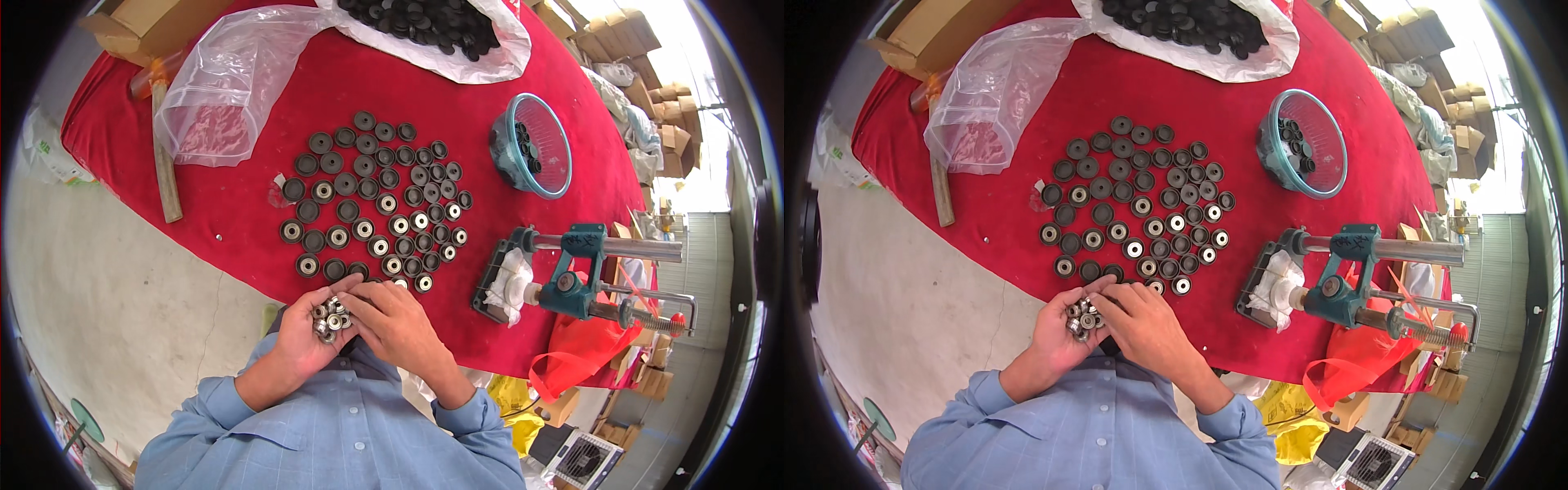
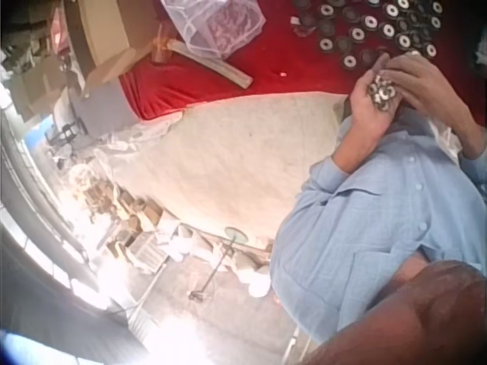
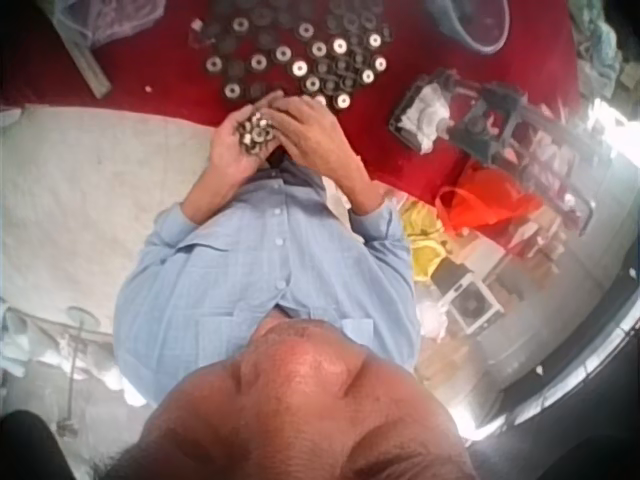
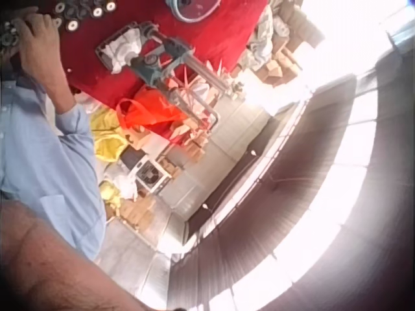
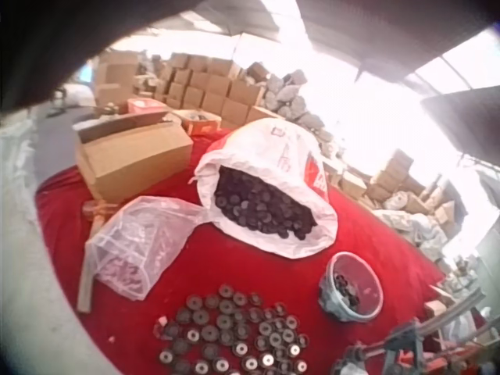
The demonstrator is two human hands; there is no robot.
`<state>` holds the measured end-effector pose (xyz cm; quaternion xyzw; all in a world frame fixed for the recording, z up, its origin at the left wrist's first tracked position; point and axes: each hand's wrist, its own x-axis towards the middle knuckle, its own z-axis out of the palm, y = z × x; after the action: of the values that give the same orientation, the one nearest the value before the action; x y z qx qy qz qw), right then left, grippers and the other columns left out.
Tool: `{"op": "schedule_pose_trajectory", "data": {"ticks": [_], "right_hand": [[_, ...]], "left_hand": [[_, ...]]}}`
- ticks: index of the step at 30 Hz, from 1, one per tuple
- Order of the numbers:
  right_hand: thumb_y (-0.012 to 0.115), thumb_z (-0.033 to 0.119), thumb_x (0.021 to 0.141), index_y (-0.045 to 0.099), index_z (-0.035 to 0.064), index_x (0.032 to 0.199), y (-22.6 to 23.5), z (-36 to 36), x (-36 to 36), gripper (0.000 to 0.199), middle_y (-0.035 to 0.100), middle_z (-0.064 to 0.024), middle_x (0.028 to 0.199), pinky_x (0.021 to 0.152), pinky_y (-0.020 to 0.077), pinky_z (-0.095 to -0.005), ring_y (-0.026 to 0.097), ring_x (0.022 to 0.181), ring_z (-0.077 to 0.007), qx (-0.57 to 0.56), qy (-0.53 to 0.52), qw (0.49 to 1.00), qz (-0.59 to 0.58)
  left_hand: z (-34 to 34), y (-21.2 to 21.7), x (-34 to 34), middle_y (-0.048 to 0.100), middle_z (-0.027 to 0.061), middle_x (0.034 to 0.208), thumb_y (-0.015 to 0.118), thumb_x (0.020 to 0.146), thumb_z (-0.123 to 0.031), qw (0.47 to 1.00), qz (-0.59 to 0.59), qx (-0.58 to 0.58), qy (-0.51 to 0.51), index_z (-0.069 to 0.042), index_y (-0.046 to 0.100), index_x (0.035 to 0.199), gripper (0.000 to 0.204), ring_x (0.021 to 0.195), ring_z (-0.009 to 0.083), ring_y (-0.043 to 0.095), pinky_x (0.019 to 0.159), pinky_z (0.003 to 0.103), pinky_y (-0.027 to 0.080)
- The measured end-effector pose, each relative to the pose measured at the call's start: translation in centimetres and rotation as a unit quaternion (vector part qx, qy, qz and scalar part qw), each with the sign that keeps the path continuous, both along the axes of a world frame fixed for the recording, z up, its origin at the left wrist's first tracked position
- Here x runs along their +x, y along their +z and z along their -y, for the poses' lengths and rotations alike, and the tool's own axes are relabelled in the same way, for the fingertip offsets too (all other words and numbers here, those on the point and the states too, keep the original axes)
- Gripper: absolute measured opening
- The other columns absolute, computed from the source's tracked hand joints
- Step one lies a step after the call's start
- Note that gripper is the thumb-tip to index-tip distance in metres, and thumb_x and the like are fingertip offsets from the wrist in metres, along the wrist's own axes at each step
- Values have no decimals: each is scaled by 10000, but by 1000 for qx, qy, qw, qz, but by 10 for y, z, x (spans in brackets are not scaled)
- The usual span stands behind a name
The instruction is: The person sorts small metal rings and dark circular discs on a red tablecloth, then uses a rubber mallet to tap the rings onto the discs. They arrange the assembled units into a grid pattern and finally use a manual press machine to process the items one by one.
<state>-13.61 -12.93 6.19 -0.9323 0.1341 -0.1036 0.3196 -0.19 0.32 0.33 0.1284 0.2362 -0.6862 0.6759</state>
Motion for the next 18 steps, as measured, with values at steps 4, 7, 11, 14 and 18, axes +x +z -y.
{"op": "schedule_pose_trajectory", "data": {"ticks": [4,7,11,14,18], "right_hand": [[804,44,839,754,75,1275,-8,3,0,440,720,-84,1145,824,589,-421,717,974,-301,9,21,1000,16],[800,58,891,764,82,1258,2,15,8,370,741,-85,1093,813,619,-401,744,962,-300,88,-36,995,9],[791,42,920,792,63,1162,11,51,42,242,733,-95,1067,728,610,-405,740,891,-301,28,-152,986,58],[772,-3,908,755,35,1156,-11,73,77,251,682,-102,1061,739,597,-423,718,875,-307,-31,-154,980,118],[801,-19,873,785,40,1084,-38,86,107,220,714,-82,1075,822,574,-408,700,939,-287,-177,-134,962,160]], "left_hand": [[2,2,1,682,180,1439,424,1128,-252,1000,-10,-6,-4,39,547,1540,519,1290,296,687,1131,492,564],[-6,-20,-5,664,217,1461,451,1127,-254,995,-63,-75,21,54,558,1512,504,1330,321,665,1162,498,544],[0,-3,2,632,278,1488,485,1127,-261,999,8,2,-44,74,591,1441,472,1405,375,615,1207,505,509],[3,4,2,653,287,1460,506,1121,-270,997,29,37,-63,59,659,1334,421,1385,405,631,1173,522,541],[0,1,3,649,293,1463,500,1120,-279,998,18,17,-59,63,660,1331,433,1389,407,627,1187,520,526]]}}
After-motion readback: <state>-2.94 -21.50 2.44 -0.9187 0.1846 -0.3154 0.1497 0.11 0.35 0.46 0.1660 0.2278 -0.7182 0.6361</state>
